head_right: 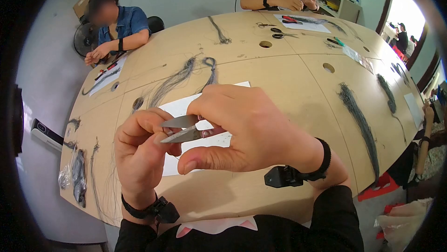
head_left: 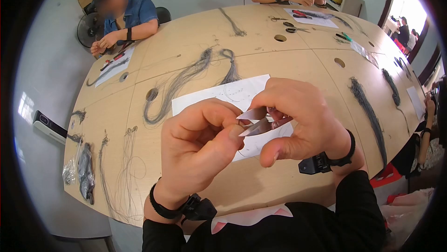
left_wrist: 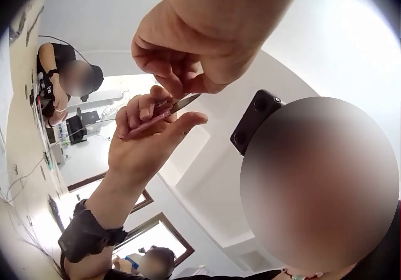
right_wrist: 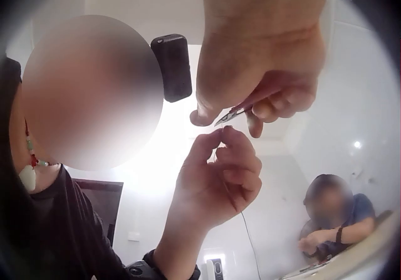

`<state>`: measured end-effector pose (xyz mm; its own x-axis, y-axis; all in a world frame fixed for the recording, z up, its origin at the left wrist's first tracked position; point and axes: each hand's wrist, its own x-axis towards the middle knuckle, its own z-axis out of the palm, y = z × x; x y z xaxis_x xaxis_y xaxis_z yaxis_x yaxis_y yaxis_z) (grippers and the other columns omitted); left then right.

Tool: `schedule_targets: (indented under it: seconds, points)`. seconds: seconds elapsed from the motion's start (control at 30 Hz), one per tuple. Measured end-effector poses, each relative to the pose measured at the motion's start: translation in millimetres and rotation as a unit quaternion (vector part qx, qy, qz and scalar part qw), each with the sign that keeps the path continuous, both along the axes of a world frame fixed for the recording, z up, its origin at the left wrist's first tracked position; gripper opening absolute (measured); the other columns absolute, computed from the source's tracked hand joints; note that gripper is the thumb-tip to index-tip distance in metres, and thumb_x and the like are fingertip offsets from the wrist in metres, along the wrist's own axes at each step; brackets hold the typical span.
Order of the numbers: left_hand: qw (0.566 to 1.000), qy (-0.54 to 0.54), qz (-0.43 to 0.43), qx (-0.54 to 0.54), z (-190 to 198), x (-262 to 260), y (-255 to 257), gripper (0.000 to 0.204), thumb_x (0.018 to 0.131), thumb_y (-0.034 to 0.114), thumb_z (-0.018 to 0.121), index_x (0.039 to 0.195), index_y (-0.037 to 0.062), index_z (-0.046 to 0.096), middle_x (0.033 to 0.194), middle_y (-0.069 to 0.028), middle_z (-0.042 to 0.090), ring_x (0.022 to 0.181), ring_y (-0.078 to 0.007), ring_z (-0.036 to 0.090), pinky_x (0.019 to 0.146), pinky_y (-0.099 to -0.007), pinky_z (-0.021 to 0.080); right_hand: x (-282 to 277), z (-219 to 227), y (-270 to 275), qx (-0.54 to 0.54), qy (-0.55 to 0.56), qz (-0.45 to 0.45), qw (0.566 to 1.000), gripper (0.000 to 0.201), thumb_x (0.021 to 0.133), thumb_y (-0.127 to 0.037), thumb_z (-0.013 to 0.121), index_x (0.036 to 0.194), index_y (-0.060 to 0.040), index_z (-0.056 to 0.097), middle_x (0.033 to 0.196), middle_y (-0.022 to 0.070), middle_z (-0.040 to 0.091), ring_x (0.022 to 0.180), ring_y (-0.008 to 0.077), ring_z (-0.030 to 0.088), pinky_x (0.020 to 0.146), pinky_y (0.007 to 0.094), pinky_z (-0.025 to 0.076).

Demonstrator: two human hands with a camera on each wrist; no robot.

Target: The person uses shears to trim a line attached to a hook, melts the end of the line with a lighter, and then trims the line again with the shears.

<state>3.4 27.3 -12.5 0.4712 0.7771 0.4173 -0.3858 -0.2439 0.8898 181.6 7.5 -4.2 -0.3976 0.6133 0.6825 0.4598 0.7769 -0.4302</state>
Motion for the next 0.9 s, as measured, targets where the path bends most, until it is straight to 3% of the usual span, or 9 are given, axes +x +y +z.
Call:
schedule_targets:
  seconds: [0.07, 0.3, 0.37, 0.5, 0.57, 0.9]
  points:
    - [0.998, 0.002, -0.059, -0.028, 1.9, -3.1, 0.3, 0.004, 0.073, -0.001, 0.053, 0.077, -0.0017, 0.052, 0.079, -0.0062, 0.053, 0.067, -0.0081, 0.048, 0.06, -0.0196, 0.038, -1.1, -0.3, -0.3, 0.014, -0.006, 0.003, 1.0, 0.042, 0.065, -0.042, 0.065, 0.075, -0.004, 0.052, 0.061, 0.0047, 0.047, 0.053, 0.0186, 0.048, 0.043, 0.0266, 0.038]
    - [0.996, 0.054, -0.057, 0.044, -3.2, -1.2, 2.1, 0.008, 0.072, -0.003, 0.052, 0.079, -0.0021, 0.052, 0.08, -0.0057, 0.054, 0.068, -0.0082, 0.048, 0.059, -0.0193, 0.038, -6.4, -3.5, -1.5, 0.038, 0.005, -0.004, 0.999, 0.031, 0.069, -0.035, 0.063, 0.071, -0.0061, 0.051, 0.056, 0.0048, 0.045, 0.049, 0.0209, 0.046, 0.041, 0.0282, 0.036]
    - [0.997, 0.073, -0.007, 0.028, 0.2, 1.7, -1.6, 0.003, 0.069, 0.002, 0.052, 0.07, -0.0013, 0.052, 0.075, -0.0104, 0.055, 0.069, -0.0143, 0.053, 0.064, -0.025, 0.042, -6.4, -3.6, -1.1, 0.044, 0.006, -0.002, 0.999, 0.029, 0.069, -0.033, 0.062, 0.071, -0.0066, 0.051, 0.054, 0.0045, 0.044, 0.048, 0.021, 0.046, 0.041, 0.0287, 0.035]
    - [0.997, 0.072, -0.008, 0.029, 1.7, 1.0, -0.9, 0.003, 0.07, 0.001, 0.051, 0.071, -0.0013, 0.051, 0.076, -0.0104, 0.055, 0.069, -0.0137, 0.052, 0.063, -0.0237, 0.041, -5.2, -4.8, 0.5, 0.051, -0.007, -0.004, 0.999, 0.027, 0.07, -0.032, 0.062, 0.068, -0.0075, 0.05, 0.052, 0.004, 0.043, 0.047, 0.0211, 0.045, 0.04, 0.0304, 0.033]
    - [0.996, 0.055, -0.049, 0.051, -1.0, -2.1, 2.4, 0.008, 0.071, -0.004, 0.052, 0.078, -0.0024, 0.052, 0.08, -0.006, 0.053, 0.069, -0.0082, 0.048, 0.058, -0.0193, 0.038, -4.7, -5.9, 0.9, 0.052, -0.009, -0.006, 0.999, 0.027, 0.07, -0.032, 0.062, 0.067, -0.0077, 0.05, 0.052, 0.0039, 0.042, 0.047, 0.0212, 0.044, 0.04, 0.0308, 0.033]
    - [0.997, 0.046, -0.02, 0.053, 0.7, -3.3, -0.5, 0.008, 0.071, -0.005, 0.052, 0.078, -0.0035, 0.052, 0.08, -0.0072, 0.053, 0.069, -0.0089, 0.048, 0.06, -0.0198, 0.039, -7.0, -4.9, -0.7, 0.057, 0.015, 0.0, 0.998, 0.032, 0.067, -0.034, 0.064, 0.069, -0.0051, 0.05, 0.054, 0.0051, 0.043, 0.047, 0.0205, 0.045, 0.039, 0.0279, 0.034]
